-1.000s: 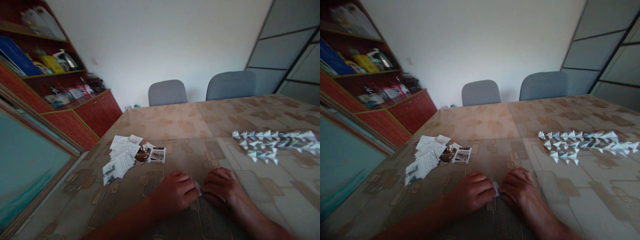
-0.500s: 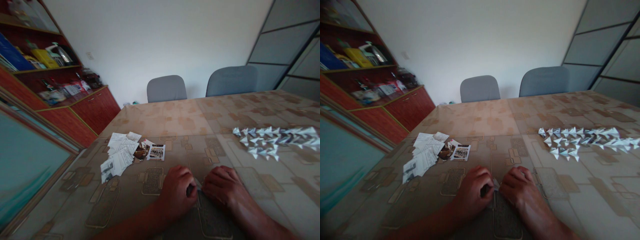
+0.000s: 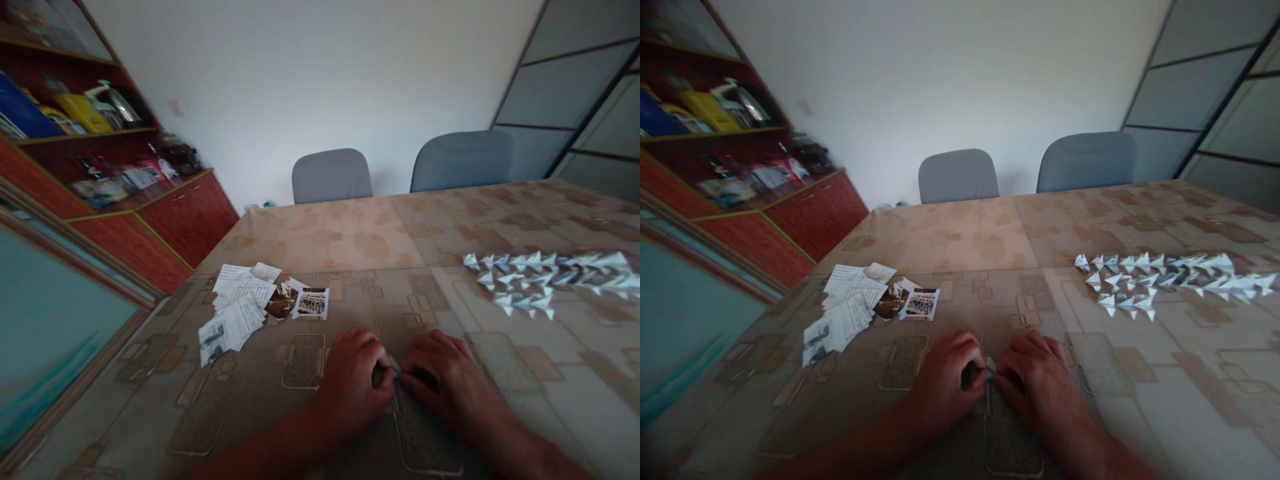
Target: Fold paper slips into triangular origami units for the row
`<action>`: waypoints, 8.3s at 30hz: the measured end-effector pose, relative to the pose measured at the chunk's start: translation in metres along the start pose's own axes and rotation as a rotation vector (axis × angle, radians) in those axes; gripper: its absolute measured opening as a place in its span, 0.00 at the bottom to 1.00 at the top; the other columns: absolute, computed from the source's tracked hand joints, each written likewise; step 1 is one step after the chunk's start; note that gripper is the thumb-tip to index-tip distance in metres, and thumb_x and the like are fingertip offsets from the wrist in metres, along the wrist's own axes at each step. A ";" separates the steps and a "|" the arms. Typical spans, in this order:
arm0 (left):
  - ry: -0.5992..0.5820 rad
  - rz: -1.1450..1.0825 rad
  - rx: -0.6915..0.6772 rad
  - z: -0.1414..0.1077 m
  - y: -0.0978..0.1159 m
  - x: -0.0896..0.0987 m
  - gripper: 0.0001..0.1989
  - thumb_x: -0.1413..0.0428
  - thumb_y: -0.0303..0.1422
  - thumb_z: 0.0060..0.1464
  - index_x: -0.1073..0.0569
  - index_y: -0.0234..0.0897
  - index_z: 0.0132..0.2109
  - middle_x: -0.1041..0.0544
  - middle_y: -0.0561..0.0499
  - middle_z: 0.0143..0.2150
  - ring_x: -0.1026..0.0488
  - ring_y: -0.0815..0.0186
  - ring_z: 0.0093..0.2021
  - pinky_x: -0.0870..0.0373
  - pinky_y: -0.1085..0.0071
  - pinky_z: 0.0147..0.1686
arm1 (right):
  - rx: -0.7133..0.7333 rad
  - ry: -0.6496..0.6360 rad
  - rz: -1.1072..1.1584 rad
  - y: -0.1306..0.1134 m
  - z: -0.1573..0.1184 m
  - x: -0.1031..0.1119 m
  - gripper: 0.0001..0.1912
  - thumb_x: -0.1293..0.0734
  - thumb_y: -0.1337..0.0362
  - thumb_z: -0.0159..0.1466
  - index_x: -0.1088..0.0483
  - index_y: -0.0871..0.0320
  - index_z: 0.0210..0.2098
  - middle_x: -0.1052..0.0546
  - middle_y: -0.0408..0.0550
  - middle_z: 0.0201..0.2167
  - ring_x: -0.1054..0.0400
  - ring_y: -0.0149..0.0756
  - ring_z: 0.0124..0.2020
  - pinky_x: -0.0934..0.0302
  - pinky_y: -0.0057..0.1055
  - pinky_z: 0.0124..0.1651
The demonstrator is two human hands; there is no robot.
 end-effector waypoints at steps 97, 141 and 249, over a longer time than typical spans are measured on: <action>0.040 -0.885 0.376 0.001 -0.014 0.014 0.11 0.42 0.38 0.47 0.28 0.33 0.27 0.31 0.54 0.23 0.36 0.68 0.27 0.41 0.74 0.29 | -0.097 -0.106 0.502 0.001 0.006 0.000 0.21 0.44 0.52 0.67 0.33 0.57 0.26 0.30 0.44 0.24 0.34 0.35 0.28 0.41 0.28 0.31; -0.087 -0.889 0.329 -0.001 -0.009 0.006 0.10 0.43 0.35 0.49 0.30 0.33 0.26 0.31 0.55 0.23 0.35 0.70 0.25 0.42 0.75 0.27 | 0.037 0.004 0.259 -0.009 0.004 -0.004 0.22 0.47 0.56 0.70 0.42 0.56 0.21 0.35 0.41 0.22 0.37 0.32 0.25 0.42 0.26 0.30; 0.030 0.142 -0.296 -0.013 0.003 0.003 0.06 0.38 0.31 0.53 0.29 0.36 0.32 0.26 0.53 0.35 0.32 0.65 0.37 0.41 0.67 0.39 | 0.355 0.012 -0.083 -0.004 0.002 0.003 0.13 0.37 0.69 0.67 0.33 0.57 0.26 0.28 0.41 0.26 0.37 0.34 0.31 0.50 0.33 0.39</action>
Point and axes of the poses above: each hand's wrist, its own z-axis towards the middle knuckle, its own x-axis out of the back of the hand, y = z × x, the point moved 3 cm from there along z, towards the middle knuckle
